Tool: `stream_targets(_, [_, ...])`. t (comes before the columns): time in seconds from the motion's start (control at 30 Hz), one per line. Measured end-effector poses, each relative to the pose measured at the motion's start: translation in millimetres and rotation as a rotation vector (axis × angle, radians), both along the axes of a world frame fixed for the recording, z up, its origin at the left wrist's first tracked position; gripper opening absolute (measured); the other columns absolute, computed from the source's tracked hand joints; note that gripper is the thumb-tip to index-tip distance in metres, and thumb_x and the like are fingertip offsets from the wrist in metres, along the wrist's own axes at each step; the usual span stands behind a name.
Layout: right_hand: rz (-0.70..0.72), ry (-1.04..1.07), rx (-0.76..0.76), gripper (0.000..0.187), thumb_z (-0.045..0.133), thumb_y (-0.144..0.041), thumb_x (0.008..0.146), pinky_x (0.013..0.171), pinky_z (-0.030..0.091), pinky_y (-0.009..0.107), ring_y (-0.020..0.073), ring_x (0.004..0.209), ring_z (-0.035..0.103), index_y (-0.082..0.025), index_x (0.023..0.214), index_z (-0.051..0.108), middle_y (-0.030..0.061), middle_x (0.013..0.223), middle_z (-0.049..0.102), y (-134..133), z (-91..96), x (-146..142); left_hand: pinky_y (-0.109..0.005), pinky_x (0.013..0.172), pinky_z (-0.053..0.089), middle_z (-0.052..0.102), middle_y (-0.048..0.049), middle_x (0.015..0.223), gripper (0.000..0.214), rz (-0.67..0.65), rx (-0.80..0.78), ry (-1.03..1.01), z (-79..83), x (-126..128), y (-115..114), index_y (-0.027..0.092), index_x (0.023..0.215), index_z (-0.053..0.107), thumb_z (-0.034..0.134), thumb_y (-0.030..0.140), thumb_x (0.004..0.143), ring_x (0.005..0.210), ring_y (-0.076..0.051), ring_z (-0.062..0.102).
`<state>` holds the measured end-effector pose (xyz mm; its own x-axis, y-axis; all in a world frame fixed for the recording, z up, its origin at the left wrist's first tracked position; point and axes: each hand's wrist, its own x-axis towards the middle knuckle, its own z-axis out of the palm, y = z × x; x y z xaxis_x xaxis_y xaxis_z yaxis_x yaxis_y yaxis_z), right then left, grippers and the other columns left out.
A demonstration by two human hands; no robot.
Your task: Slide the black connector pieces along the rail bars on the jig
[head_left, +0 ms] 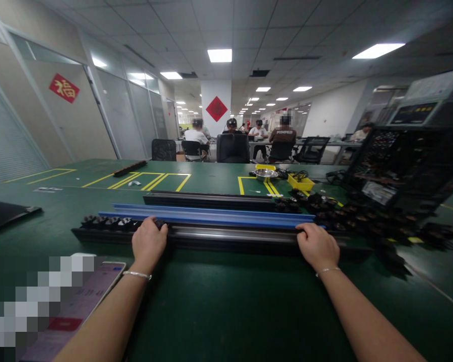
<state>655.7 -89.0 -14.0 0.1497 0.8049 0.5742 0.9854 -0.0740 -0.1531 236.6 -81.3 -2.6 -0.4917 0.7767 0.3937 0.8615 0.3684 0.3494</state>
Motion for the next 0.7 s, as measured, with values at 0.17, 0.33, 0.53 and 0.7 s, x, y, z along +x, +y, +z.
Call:
stream_targets(0.17, [-0.005,-0.002,0.000,0.029,0.039,-0.018,0.076,0.069,0.039,0.031,0.0178,0.084,0.056,-0.021,0.088,0.066,0.0029,0.095,0.065,0,-0.3,0,-0.036,0.081,0.044,0.064,-0.0134,0.107,0.042,-0.013,-0.001,-0.012,1.2,2,0,0.013,0.113,0.052,0.048,0.039,0.080,0.098,-0.028,0.060])
stream_targets(0.33, [-0.005,-0.004,-0.016,0.029,0.038,-0.019,0.077,0.069,0.039,0.031,0.0179,0.084,0.056,-0.022,0.088,0.065,0.0024,0.097,0.065,0,0.2,0,-0.035,0.081,0.044,0.064,-0.0128,0.105,0.041,-0.027,0.002,-0.007,0.5,5,0,0.014,0.112,0.052,0.048,0.039,0.080,0.097,-0.028,0.060])
stream_targets(0.53, [-0.009,-0.013,-0.026,0.029,0.038,-0.019,0.077,0.068,0.038,0.031,0.0183,0.084,0.057,-0.021,0.089,0.065,0.0030,0.097,0.065,0,1.2,0,-0.035,0.081,0.044,0.064,-0.0128,0.105,0.039,-0.064,0.018,0.029,-0.9,10,-2,0.014,0.111,0.052,0.048,0.038,0.080,0.097,-0.027,0.060])
stream_targets(0.7, [-0.007,-0.009,-0.031,0.029,0.038,-0.019,0.078,0.068,0.038,0.031,0.0184,0.085,0.056,-0.022,0.088,0.065,0.0026,0.097,0.065,0,1.6,0,-0.034,0.081,0.044,0.065,-0.0125,0.103,0.039,-0.077,0.018,0.038,-1.5,12,-2,0.014,0.111,0.052,0.048,0.038,0.080,0.096,-0.026,0.060])
